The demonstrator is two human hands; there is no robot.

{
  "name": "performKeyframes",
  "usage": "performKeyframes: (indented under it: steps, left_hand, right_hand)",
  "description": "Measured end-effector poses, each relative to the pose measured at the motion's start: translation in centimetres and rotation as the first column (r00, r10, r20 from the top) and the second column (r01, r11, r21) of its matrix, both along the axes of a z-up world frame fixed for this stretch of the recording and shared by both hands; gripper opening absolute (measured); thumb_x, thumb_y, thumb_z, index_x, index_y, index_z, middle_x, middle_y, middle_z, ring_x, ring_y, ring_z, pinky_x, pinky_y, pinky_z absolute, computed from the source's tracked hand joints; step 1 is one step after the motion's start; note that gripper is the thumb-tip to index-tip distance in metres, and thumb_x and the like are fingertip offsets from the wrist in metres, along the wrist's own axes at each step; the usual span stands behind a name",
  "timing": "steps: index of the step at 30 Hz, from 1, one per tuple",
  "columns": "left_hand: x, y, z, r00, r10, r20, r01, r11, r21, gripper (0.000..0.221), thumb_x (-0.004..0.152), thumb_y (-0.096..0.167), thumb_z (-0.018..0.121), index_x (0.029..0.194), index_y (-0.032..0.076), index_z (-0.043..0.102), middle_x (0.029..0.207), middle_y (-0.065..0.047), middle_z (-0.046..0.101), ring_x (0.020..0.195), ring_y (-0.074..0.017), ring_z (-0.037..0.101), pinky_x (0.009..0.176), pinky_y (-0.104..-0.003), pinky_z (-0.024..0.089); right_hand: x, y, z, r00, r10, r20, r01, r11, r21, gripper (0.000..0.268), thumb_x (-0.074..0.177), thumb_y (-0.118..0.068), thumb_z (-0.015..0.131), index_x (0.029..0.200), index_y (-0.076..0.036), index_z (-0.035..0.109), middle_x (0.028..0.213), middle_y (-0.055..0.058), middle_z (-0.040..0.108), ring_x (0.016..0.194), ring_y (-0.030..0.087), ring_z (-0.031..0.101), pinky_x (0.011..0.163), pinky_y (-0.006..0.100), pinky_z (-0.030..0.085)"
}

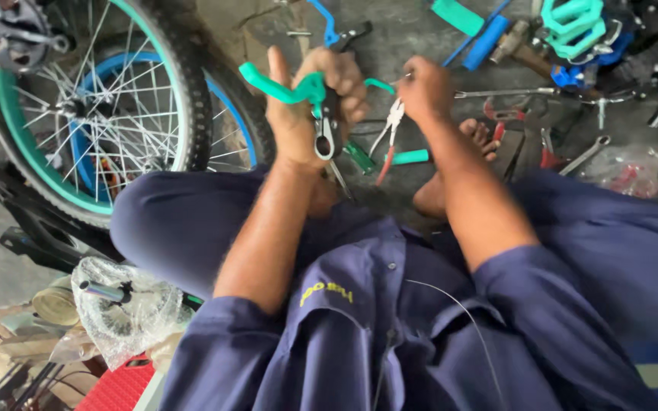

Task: The person assembles and repairs bicycle handlebar and brake components using pliers and a screwdriver while sitting on the floor.

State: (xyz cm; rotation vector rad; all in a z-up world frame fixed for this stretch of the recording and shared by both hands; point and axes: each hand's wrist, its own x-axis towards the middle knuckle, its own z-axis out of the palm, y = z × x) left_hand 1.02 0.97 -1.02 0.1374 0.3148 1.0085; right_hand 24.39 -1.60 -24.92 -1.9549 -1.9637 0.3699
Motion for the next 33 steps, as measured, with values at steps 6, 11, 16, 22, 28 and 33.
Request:
performKeyframes:
  steps: [6,11,16,22,28,33]
  left_hand:
    - [0.7,0.8,0.1,0.990,-0.116,0.086,0.115,0.993,0.014,0.074,0.096,0.078,0.026,0.086,0.007,0.045,0.084,-0.006,0.042,0.070,-0.0181,0.041,0.062,-0.030,0.037]
    - [1.0,0.9,1.0,0.995,-0.091,0.045,0.085,0.990,0.114,0.072,0.099,0.075,0.026,0.086,0.007,0.045,0.081,-0.006,0.041,0.067,-0.0176,0.039,0.060,-0.030,0.036]
    - [1.5,0.0,0.8,0.998,-0.062,0.013,0.058,0.973,0.225,0.071,0.103,0.072,0.027,0.086,0.005,0.044,0.079,-0.007,0.041,0.066,-0.0157,0.036,0.060,-0.028,0.034]
    - [1.7,-0.9,0.4,0.996,-0.091,-0.012,0.091,0.956,0.277,0.066,0.107,0.067,0.033,0.086,0.006,0.044,0.079,-0.005,0.041,0.068,-0.0142,0.035,0.062,-0.029,0.034]
    - [1.6,-1.4,0.5,0.993,-0.077,-0.093,0.102,0.947,0.304,0.060,0.106,0.062,0.040,0.086,0.006,0.046,0.085,-0.004,0.042,0.068,-0.0140,0.036,0.062,-0.029,0.033]
    - [1.9,-1.8,0.9,0.986,-0.073,-0.150,0.122,0.930,0.347,0.060,0.106,0.062,0.042,0.085,0.006,0.047,0.084,-0.004,0.043,0.072,-0.0149,0.036,0.060,-0.029,0.033]
  right_hand:
    - [-1.1,1.8,17.6,0.188,-0.258,-0.948,-0.012,0.964,-0.265,0.015,0.099,-0.005,0.074,0.110,0.003,0.069,0.091,0.007,0.072,0.079,0.014,0.069,0.074,0.027,0.057]
    - [-3.5,-2.1,32.3,0.668,0.175,-0.723,-0.154,0.983,0.095,0.009,0.101,0.004,0.075,0.109,0.002,0.072,0.089,0.008,0.071,0.074,0.015,0.065,0.069,0.027,0.050]
    - [-6.7,-4.6,33.5,0.785,0.316,-0.532,-0.223,0.946,0.234,0.010,0.101,0.001,0.078,0.108,0.000,0.072,0.103,0.011,0.074,0.088,0.020,0.072,0.078,0.029,0.056]
    - [-7.4,-6.1,33.3,0.829,0.335,-0.447,-0.215,0.930,0.299,0.014,0.100,0.000,0.078,0.112,0.000,0.071,0.106,0.012,0.073,0.096,0.025,0.074,0.079,0.031,0.058]
    - [-7.6,-7.0,33.5,0.878,0.336,-0.340,-0.235,0.923,0.305,0.013,0.103,-0.004,0.079,0.111,-0.002,0.069,0.103,0.012,0.072,0.094,0.028,0.074,0.081,0.036,0.058]
    - [-6.9,-7.3,32.6,0.877,0.353,-0.325,-0.256,0.917,0.305,0.014,0.108,-0.010,0.077,0.109,0.000,0.067,0.099,0.012,0.070,0.088,0.029,0.071,0.075,0.038,0.055]
